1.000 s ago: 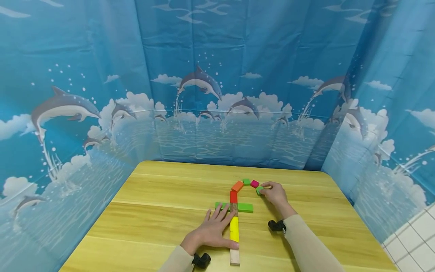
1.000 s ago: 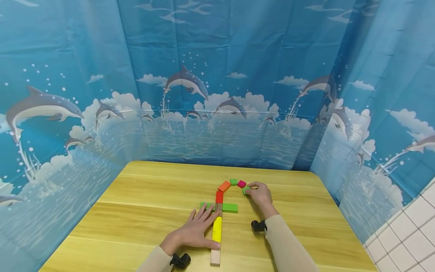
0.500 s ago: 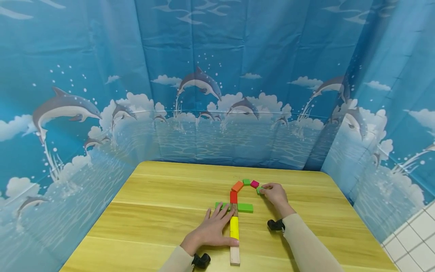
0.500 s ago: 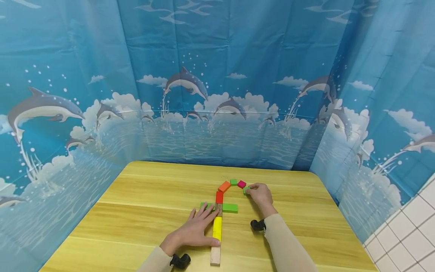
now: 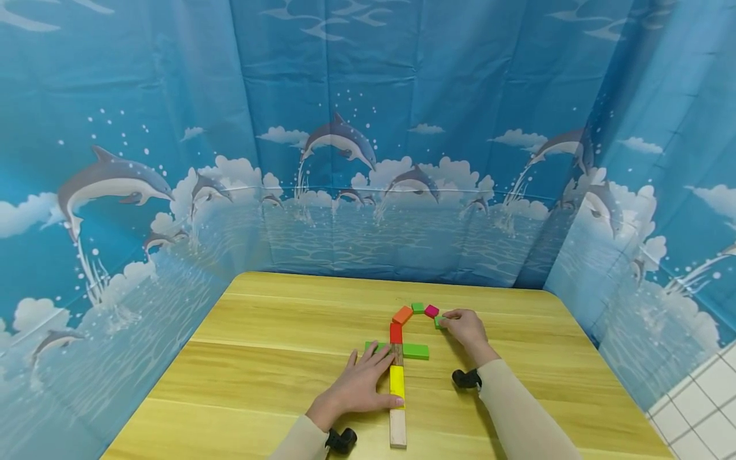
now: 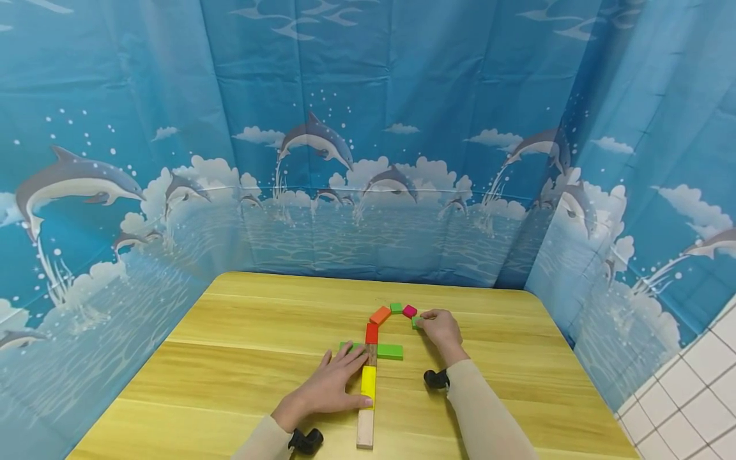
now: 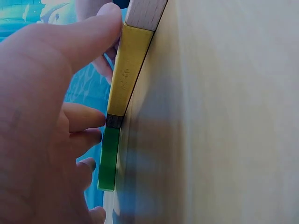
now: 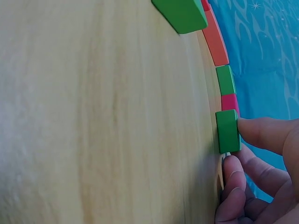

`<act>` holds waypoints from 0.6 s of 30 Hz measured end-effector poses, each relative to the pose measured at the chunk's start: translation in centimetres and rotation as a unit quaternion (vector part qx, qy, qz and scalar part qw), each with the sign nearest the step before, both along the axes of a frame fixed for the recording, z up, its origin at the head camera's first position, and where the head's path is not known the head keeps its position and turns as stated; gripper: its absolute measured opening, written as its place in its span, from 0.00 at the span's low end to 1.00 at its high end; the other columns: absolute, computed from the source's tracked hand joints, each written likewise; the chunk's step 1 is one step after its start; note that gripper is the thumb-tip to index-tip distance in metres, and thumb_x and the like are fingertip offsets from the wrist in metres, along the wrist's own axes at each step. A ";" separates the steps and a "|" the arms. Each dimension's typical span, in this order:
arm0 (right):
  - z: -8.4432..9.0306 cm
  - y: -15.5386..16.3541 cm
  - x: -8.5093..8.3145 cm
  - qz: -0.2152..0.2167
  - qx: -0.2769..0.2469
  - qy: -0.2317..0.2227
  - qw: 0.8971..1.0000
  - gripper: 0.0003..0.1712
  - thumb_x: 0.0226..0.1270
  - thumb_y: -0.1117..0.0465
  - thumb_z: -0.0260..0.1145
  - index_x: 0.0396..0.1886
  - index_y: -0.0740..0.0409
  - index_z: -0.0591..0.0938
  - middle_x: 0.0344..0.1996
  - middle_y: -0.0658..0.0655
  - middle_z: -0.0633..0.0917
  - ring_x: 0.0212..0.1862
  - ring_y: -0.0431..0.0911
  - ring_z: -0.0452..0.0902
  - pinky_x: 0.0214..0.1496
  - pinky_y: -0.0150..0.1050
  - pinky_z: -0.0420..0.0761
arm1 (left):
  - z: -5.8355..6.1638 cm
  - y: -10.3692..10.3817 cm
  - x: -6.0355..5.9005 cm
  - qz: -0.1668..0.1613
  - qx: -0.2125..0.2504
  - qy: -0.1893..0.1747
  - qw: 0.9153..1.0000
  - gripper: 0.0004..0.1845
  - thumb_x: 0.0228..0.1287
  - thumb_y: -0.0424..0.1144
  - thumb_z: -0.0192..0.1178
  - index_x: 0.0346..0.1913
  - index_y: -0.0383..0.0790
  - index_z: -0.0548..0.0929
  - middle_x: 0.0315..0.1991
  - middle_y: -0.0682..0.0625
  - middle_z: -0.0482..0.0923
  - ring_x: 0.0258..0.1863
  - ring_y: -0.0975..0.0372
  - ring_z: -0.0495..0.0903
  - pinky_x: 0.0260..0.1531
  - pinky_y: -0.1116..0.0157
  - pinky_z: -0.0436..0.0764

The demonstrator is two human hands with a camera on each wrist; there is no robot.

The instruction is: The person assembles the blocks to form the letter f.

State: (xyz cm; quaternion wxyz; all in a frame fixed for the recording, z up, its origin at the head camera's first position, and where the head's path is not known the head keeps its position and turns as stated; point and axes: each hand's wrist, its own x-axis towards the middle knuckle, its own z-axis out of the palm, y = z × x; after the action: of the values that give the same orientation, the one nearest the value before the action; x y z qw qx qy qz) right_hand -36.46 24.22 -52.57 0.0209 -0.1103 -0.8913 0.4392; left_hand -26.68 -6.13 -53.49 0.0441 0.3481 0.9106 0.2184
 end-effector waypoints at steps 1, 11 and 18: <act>0.0 0.0 0.0 0.000 -0.001 -0.001 1.000 0.18 0.69 0.54 0.69 0.53 0.60 0.86 0.61 0.67 0.78 0.59 0.63 0.73 0.57 0.59 0.73 | 0.0 0.0 0.0 0.000 0.000 0.001 1.000 0.52 0.62 0.74 0.54 0.81 0.48 0.56 0.81 0.52 0.47 0.80 0.49 0.42 0.69 0.32 0.44; 0.2 0.0 0.0 -0.001 -0.002 -0.011 1.000 0.20 0.70 0.52 0.69 0.54 0.58 0.85 0.62 0.66 0.77 0.60 0.63 0.72 0.58 0.59 0.73 | 0.0 0.1 0.1 0.002 -0.002 0.006 1.000 0.52 0.62 0.75 0.54 0.81 0.48 0.56 0.81 0.52 0.48 0.80 0.51 0.41 0.69 0.33 0.44; 0.0 0.6 0.2 -0.004 -0.026 -0.012 1.000 0.22 0.71 0.52 0.68 0.58 0.59 0.83 0.60 0.66 0.78 0.56 0.60 0.75 0.52 0.54 0.77 | 0.0 0.3 0.2 0.005 0.010 0.006 1.000 0.49 0.64 0.73 0.54 0.80 0.48 0.58 0.81 0.52 0.49 0.80 0.50 0.42 0.69 0.34 0.45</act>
State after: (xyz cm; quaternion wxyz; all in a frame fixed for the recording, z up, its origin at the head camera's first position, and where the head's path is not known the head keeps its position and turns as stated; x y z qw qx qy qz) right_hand -36.27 24.82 -52.60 0.0092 -0.1193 -0.8794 0.4608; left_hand -26.49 -5.88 -53.48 0.0339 0.3454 0.9103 0.2256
